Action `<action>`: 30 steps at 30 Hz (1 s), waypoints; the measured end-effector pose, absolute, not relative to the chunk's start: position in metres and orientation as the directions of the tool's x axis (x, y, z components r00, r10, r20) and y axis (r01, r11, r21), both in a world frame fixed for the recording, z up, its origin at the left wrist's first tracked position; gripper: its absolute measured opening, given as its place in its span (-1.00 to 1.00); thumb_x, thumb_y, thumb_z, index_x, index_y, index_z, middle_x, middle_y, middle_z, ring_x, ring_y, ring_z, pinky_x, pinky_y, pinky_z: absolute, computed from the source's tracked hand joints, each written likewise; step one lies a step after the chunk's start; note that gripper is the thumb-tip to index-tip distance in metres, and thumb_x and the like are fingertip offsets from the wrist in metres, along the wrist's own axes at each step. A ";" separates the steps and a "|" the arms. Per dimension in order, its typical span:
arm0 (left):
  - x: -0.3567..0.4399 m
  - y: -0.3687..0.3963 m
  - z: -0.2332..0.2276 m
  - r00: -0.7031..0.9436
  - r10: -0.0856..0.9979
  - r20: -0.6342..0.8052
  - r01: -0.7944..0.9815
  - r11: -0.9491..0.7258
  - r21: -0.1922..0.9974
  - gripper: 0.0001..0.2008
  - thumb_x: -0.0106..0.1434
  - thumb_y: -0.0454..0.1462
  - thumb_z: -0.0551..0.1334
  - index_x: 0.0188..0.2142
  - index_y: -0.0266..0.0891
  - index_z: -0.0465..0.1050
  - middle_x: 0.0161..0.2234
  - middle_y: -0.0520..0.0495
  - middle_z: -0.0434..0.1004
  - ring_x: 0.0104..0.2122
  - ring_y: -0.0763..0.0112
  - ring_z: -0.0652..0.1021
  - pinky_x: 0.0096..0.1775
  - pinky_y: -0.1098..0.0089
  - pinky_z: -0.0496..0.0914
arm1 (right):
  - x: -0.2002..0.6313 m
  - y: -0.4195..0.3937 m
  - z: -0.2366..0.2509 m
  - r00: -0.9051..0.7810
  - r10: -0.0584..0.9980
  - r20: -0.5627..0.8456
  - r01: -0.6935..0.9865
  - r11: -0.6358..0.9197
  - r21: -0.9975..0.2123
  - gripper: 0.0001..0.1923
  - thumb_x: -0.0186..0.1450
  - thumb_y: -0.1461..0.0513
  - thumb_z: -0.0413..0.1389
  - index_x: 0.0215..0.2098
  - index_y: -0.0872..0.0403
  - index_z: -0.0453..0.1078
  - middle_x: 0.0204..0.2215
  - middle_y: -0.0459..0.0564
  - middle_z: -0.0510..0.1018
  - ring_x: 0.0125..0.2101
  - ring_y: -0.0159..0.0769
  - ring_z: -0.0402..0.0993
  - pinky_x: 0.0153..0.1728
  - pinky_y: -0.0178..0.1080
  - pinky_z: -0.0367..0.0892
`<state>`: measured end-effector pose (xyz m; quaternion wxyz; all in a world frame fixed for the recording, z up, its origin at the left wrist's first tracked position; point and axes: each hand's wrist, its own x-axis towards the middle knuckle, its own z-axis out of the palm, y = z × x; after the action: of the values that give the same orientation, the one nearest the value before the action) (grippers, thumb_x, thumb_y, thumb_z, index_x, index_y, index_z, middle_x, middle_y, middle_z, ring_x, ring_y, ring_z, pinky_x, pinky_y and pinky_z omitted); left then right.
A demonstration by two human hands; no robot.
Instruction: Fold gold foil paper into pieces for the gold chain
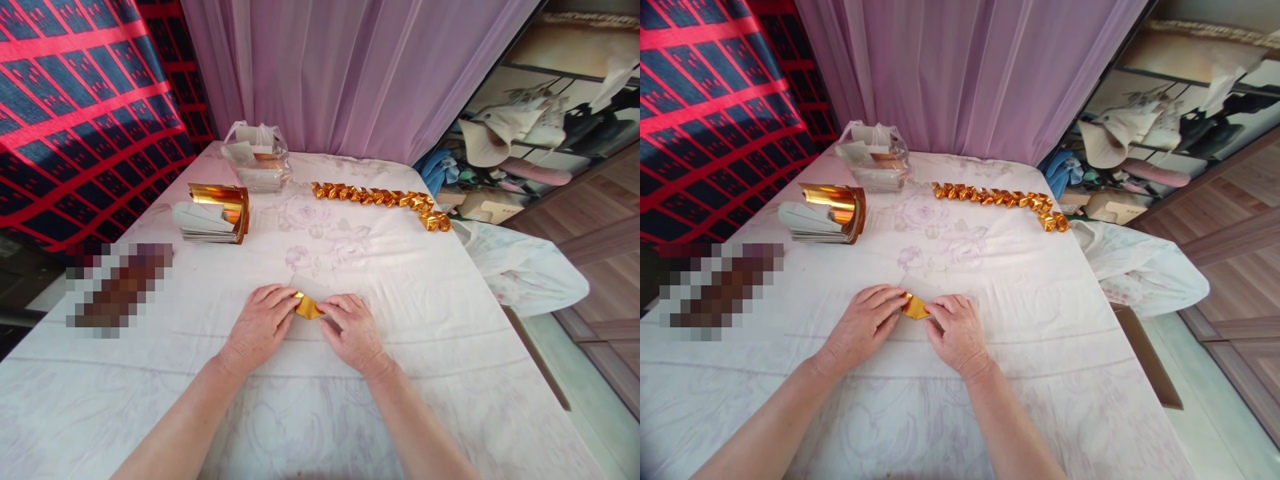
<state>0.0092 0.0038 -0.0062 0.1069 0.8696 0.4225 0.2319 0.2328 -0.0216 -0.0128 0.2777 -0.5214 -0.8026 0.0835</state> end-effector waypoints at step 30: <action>0.008 0.011 0.001 0.529 0.819 0.222 0.734 -0.574 0.364 -0.64 0.26 -0.13 0.30 0.04 -0.09 0.48 0.01 -0.07 0.56 0.03 0.13 0.47 0.19 -0.02 0.18 | 0.228 -0.020 -0.008 -0.265 0.918 0.296 0.837 0.371 -0.403 -0.82 0.24 0.18 0.25 -0.18 0.01 0.48 -0.23 0.00 0.56 -0.17 -0.14 0.44 -0.16 -0.11 0.26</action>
<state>0.0080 0.0113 0.0008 0.1134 0.8671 0.4476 0.1868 0.2275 -0.0201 -0.0082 0.2452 -0.5545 -0.7910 0.0826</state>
